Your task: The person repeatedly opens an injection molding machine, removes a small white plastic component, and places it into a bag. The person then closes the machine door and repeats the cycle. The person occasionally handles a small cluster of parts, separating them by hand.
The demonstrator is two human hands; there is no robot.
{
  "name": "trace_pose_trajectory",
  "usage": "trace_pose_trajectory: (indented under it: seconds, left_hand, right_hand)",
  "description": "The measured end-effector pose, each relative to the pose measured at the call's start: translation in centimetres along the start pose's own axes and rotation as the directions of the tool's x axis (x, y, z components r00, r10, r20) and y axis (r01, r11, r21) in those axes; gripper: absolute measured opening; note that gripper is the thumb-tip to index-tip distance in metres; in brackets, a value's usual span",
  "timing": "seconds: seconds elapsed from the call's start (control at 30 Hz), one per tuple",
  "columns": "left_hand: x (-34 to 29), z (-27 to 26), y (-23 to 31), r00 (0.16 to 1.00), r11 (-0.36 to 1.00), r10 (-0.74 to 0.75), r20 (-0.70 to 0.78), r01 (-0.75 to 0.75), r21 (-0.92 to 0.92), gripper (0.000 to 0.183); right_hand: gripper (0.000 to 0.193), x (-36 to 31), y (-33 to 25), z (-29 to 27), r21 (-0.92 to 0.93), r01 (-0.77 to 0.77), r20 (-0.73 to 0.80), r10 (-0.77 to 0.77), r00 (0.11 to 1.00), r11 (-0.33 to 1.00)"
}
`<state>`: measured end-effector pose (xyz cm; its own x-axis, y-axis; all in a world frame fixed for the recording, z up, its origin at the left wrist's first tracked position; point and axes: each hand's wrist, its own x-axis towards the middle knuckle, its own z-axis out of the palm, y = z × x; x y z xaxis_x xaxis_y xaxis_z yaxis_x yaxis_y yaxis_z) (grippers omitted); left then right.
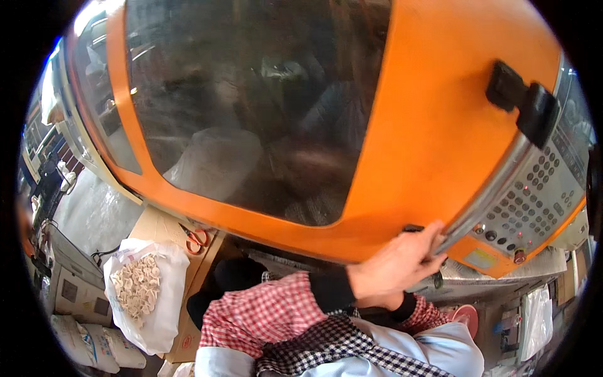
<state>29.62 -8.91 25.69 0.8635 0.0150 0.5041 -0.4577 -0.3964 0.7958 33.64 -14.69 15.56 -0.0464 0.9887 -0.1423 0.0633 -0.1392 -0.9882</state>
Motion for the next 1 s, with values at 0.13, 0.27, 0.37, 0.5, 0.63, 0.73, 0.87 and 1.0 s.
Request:
trace_pose_trajectory:
  seconds: [0.13, 0.27, 0.37, 0.5, 0.63, 0.73, 0.87, 1.0]
  left_hand:
    - [-2.6, -3.2, 0.5, 0.984, 0.992, -0.092, -0.151, 0.105, 0.077, 0.036]
    - [-6.3, -6.7, -0.4, 0.944, 0.977, -0.136, -0.301, 0.178, 0.117, 0.033]
    - [-8.8, -8.6, -0.3, 0.862, 0.970, -0.113, -0.493, 0.203, 0.131, 0.024]
    - [-10.8, -10.9, 0.3, 0.717, 0.983, -0.088, -0.692, 0.174, 0.055, 0.014]
    - [-12.7, -14.1, -0.8, 0.513, 0.984, -0.053, -0.856, 0.174, 0.044, 0.014]
    - [-13.4, -16.3, -1.0, 0.426, 0.977, -0.020, -0.905, 0.198, 0.072, 0.010]
    - [-15.8, -19.9, -1.7, 0.399, 0.947, 0.037, -0.916, 0.279, 0.160, 0.012]
    - [-16.6, -21.7, -1.4, 0.304, 0.950, 0.094, -0.948, 0.257, 0.176, 0.009]
  right_hand:
    - [0.017, -2.0, -2.3, -2.6, -0.144, 0.065, 0.033, -0.061, 0.998, 0.987]
    - [0.011, -2.4, -4.8, -5.0, -0.368, 0.160, 0.066, -0.146, 0.987, 0.916]
    - [0.007, -0.7, -4.3, -6.4, -0.639, 0.240, -0.065, -0.361, 0.930, 0.731]
    - [0.006, 3.8, -2.3, -7.6, -0.738, 0.044, -0.412, -0.502, 0.761, 0.673]
    - [0.009, 10.5, 2.0, -11.3, -0.801, 0.024, -0.404, -0.569, 0.716, 0.598]
    - [0.013, 14.2, 5.0, -12.5, -0.838, -0.139, -0.416, -0.452, 0.789, 0.528]
    - [0.020, 16.6, 7.7, -13.2, -0.885, -0.208, -0.358, -0.325, 0.875, 0.416]
    - [0.022, 15.2, 3.2, -11.3, -0.832, -0.033, -0.305, -0.407, 0.861, 0.554]
